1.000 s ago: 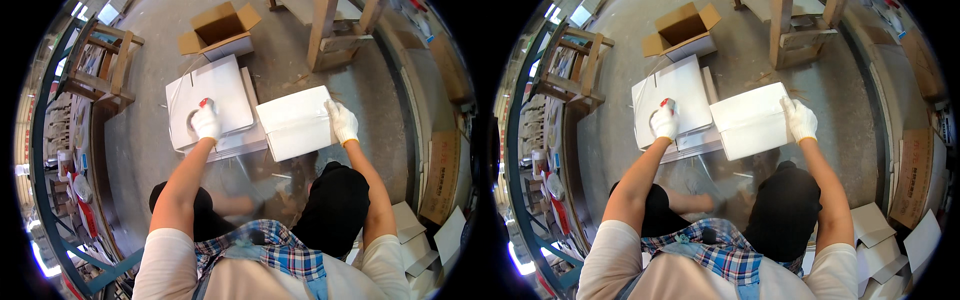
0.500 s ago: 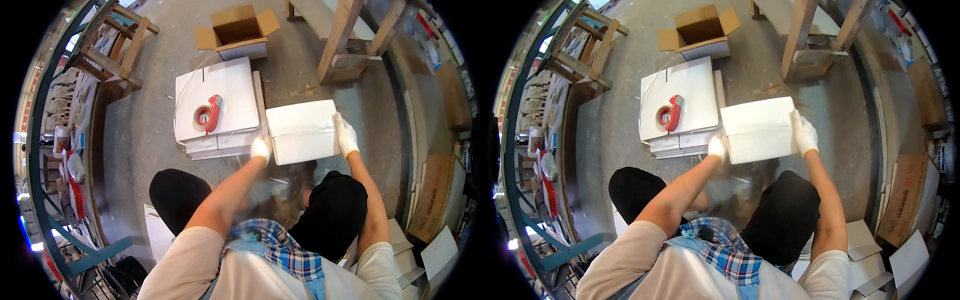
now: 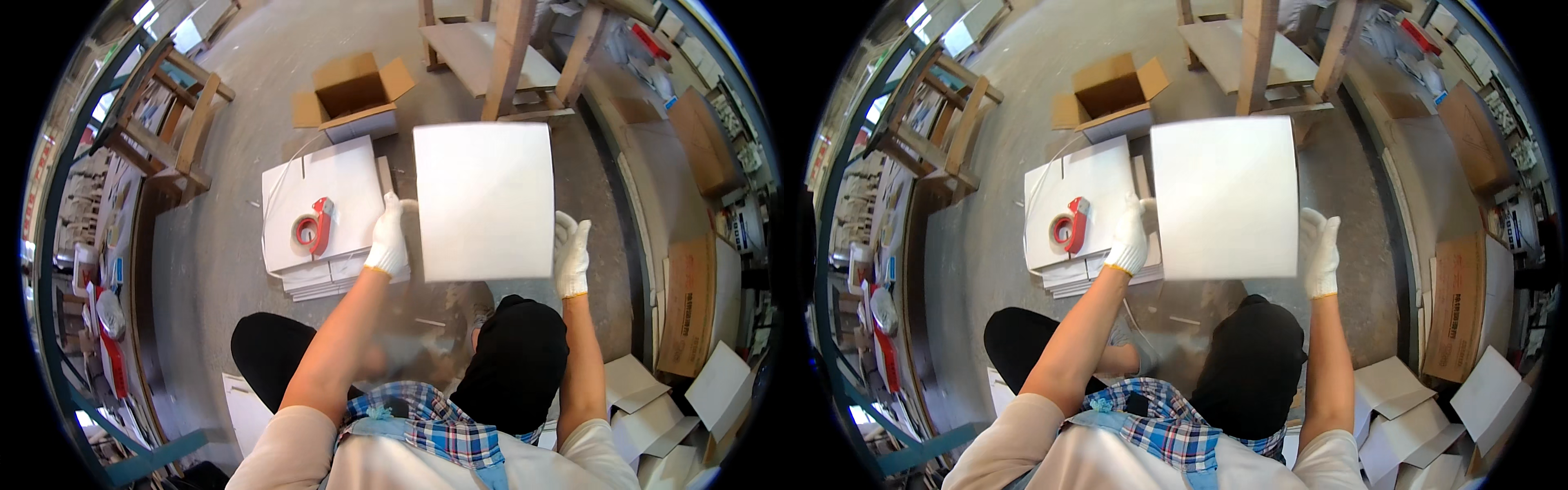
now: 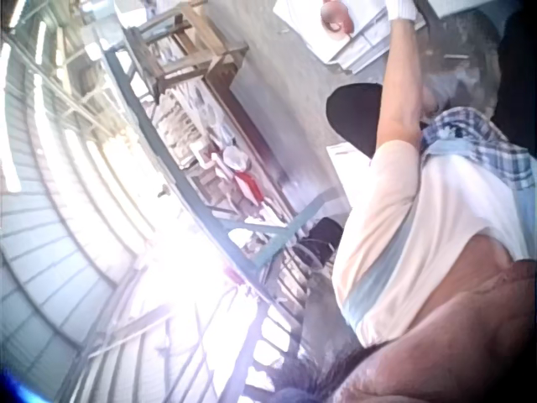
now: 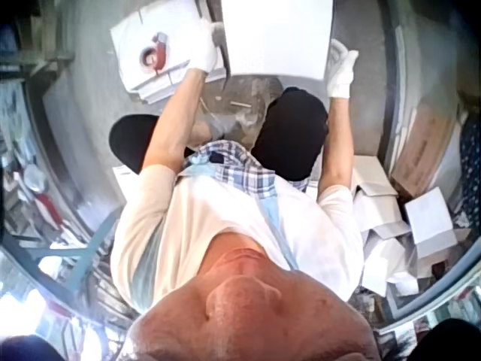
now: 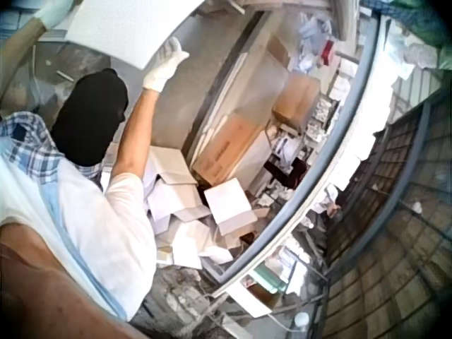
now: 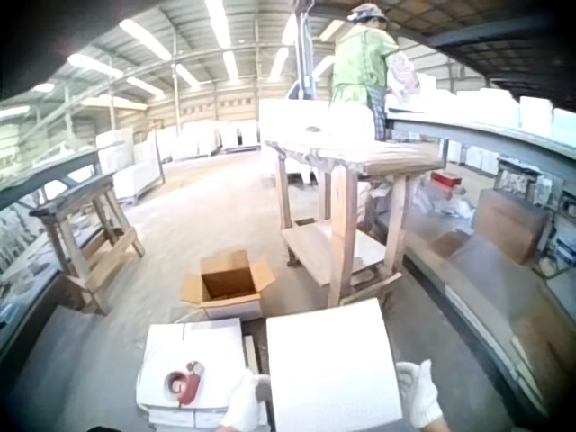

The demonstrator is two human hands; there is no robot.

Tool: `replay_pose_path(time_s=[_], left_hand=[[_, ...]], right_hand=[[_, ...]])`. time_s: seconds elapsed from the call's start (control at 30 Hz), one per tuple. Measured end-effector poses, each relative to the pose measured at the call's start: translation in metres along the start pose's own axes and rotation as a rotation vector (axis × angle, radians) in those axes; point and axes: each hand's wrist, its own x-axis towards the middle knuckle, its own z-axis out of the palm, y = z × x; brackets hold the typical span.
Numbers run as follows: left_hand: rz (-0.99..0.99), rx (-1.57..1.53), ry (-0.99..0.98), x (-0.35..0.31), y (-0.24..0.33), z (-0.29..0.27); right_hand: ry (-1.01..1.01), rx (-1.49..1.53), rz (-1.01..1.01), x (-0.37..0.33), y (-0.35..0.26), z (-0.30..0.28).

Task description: The person assembles flat cardboard boxes by folding the flaps and securing them with a handheld tape dispenser. The person repeatedly picks up flat sheets, folds them into box shapes, applies tape, and places the finished boxes aside.

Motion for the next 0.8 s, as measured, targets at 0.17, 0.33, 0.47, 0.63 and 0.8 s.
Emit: replay_pose_path(time_s=[0.17,0.33,0.47,0.63,0.8], left_hand=[[-0.122,0.132,0.084,0.018,-0.032,-0.011],[-0.184,0.304,0.051,0.032,-0.053,-0.029],[-0.063,0.402,0.017,0.041,-0.046,-0.019],[-0.022,0.904,-0.003,0.051,0.0,0.036],[-0.058,0.945,-0.045,0.086,0.0,0.033]], right_hand=[[-0.043,0.106,0.125,0.011,0.042,-0.017],[0.022,-0.177,0.226,0.014,0.071,-0.023],[-0.089,-0.502,0.309,0.015,0.044,-0.011],[-0.28,-0.756,0.226,0.047,0.029,-0.022],[-0.171,-0.57,0.241,0.071,0.02,0.008]])
